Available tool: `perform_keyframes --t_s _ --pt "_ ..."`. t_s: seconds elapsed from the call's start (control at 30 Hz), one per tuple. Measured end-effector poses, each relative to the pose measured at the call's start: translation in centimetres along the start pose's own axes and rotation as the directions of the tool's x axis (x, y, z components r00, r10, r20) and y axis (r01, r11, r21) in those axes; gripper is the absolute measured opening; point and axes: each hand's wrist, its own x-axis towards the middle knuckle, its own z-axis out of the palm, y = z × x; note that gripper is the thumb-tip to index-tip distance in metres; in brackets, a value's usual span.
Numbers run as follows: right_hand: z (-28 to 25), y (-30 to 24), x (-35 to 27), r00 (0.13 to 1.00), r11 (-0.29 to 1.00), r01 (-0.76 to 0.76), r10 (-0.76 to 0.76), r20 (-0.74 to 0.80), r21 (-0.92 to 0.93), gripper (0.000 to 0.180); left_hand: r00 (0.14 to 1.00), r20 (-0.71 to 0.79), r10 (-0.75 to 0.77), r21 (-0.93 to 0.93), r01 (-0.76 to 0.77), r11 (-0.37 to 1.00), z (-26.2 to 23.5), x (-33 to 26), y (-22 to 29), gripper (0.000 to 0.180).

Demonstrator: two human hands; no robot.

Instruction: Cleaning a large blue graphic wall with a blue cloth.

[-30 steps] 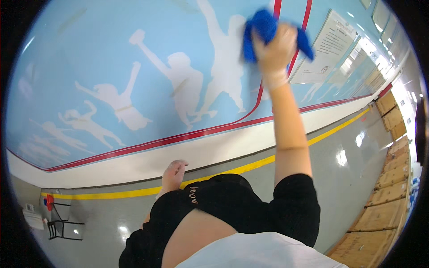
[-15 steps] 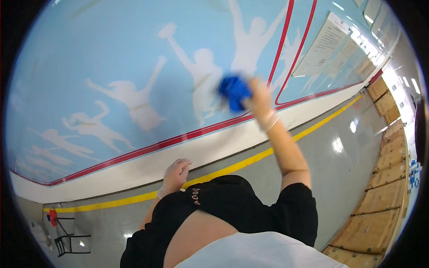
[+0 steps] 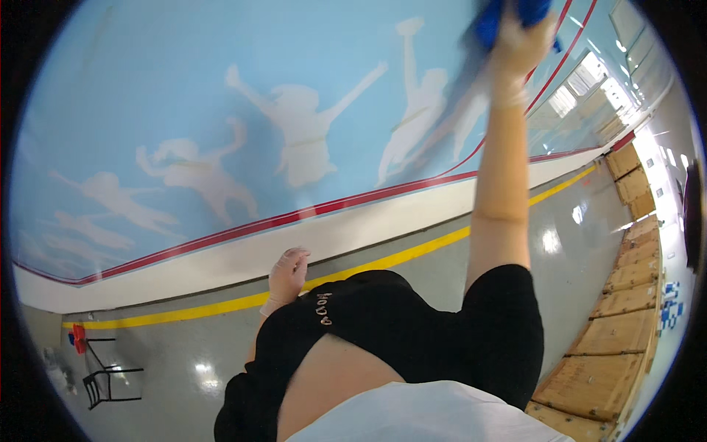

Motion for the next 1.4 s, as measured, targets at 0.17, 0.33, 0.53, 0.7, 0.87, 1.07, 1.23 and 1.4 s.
perform_keyframes --t_s 0.17,0.33,0.53,0.7,0.87,1.07,1.23,1.4 --pt "-2.6 -5.5 -21.3 0.936 0.989 0.073 -0.111 0.333 0.125 0.062 0.994 0.107 0.003 0.120 -0.016 0.993 -2.4 0.7 -0.6 0.013" --pt "-5.2 -12.5 -34.8 0.768 0.970 -0.064 -0.102 0.632 0.235 0.061 0.982 0.135 0.134 0.107 -0.149 0.983 -4.8 1.8 -1.7 0.016" --pt "-7.8 -13.3 -31.4 0.548 0.962 -0.096 -0.162 0.821 0.254 0.062 0.953 0.268 0.141 0.171 -0.191 0.967 -6.6 1.3 -2.9 0.016" --pt "-5.2 -8.5 -11.6 0.936 0.877 -0.323 0.351 -0.015 0.356 0.028 0.956 0.260 0.134 0.151 -0.177 0.972 -8.2 1.0 -3.9 0.016" --pt "1.9 -8.6 -1.4 0.962 0.870 -0.133 0.229 -0.150 0.474 0.016 0.972 0.168 0.161 0.147 -0.187 0.971 -8.5 0.2 -5.1 0.015" --pt "5.0 -19.6 -14.3 0.974 0.974 0.191 -0.203 0.097 0.124 0.063 0.980 0.199 0.020 0.171 -0.055 0.984 -8.9 -1.5 -5.7 0.015" --pt "2.8 -27.9 -25.1 0.659 0.923 0.256 -0.385 0.646 0.288 0.064 0.979 0.202 -0.025 0.092 0.007 0.996 -9.8 -1.7 -4.6 0.016" --pt "0.2 -30.2 -31.5 0.271 0.885 -0.006 -0.447 0.853 0.466 0.071 0.971 -0.075 -0.226 -0.510 0.157 0.846 -11.0 -1.0 -2.4 0.028"
